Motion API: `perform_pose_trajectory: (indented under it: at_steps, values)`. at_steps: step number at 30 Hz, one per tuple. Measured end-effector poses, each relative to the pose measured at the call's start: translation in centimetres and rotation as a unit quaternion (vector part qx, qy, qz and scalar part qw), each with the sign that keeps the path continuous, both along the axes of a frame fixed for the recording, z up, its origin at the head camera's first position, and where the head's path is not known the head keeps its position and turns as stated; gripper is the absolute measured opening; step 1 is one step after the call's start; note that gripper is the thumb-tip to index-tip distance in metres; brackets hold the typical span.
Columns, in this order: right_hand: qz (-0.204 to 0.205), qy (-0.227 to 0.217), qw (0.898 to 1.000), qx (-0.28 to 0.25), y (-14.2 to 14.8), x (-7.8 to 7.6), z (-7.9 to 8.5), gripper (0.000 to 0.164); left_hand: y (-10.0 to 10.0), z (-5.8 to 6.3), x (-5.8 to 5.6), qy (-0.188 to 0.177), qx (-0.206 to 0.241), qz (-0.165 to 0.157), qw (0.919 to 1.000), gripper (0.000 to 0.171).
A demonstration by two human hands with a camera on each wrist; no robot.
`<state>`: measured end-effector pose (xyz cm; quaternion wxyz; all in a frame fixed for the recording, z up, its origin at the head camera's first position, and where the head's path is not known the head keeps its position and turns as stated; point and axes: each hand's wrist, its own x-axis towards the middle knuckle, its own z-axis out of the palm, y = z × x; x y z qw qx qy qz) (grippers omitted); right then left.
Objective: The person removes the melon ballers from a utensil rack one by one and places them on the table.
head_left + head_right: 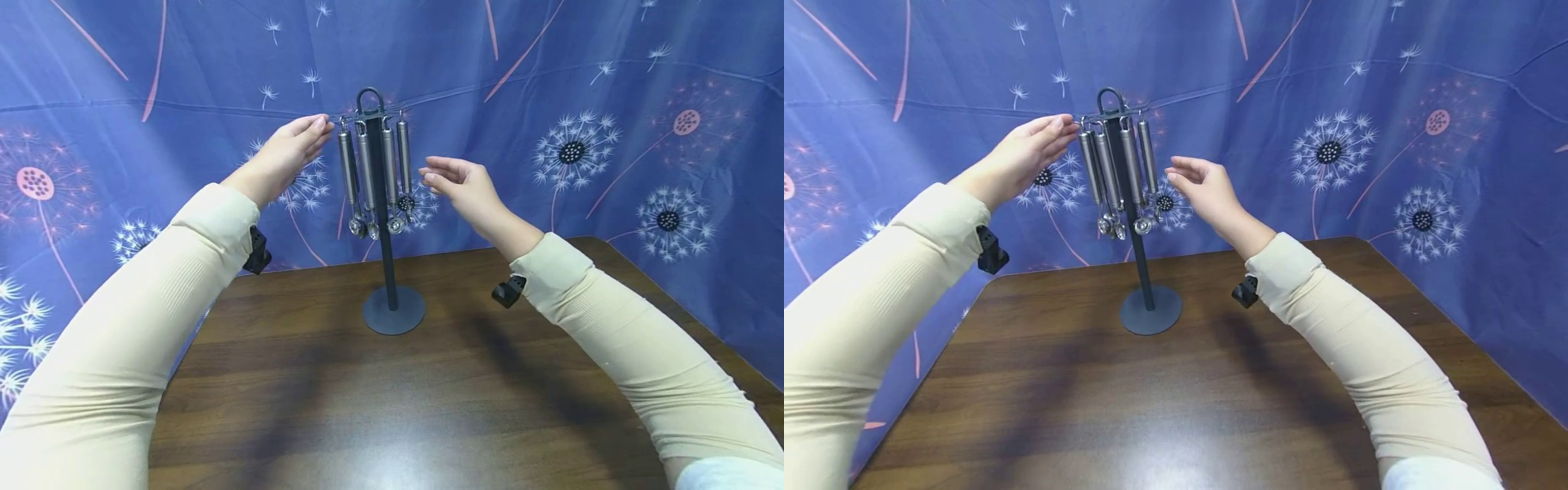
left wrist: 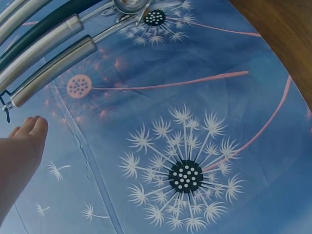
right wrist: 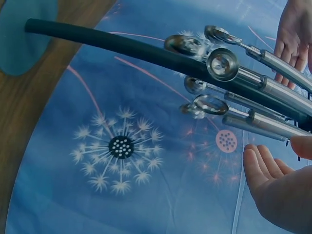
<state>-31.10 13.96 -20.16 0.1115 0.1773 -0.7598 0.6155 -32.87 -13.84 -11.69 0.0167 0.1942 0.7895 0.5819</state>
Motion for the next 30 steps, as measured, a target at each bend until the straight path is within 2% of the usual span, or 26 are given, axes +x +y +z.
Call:
perform_pose_trajectory:
  at_steps: [7,14,21,26,30]
  values:
    - [0.019,-0.024,0.998,-0.049,-1.4,-0.8,0.4,0.043,0.7,-0.2,0.0,-0.012,0.041,-0.019,0.9989,0.056]
    - [0.025,-0.038,0.995,-0.086,-2.5,-1.5,0.8,0.04,1.1,-0.1,0.0,-0.009,0.057,-0.009,0.9983,0.055]
    - [0.011,-0.044,0.997,-0.063,-3.4,-1.9,0.8,0.042,1.4,0.0,-0.1,-0.007,0.069,0.017,0.9975,0.052]
    - [0.009,-0.034,0.997,-0.066,-3.8,-1.9,0.7,0.041,1.6,-0.1,0.0,-0.002,0.06,0.019,0.998,0.053]
    - [0.001,-0.031,0.997,-0.07,-3.8,-2.0,0.7,0.039,1.7,-0.1,0.0,0.0,0.069,0.023,0.9974,0.053]
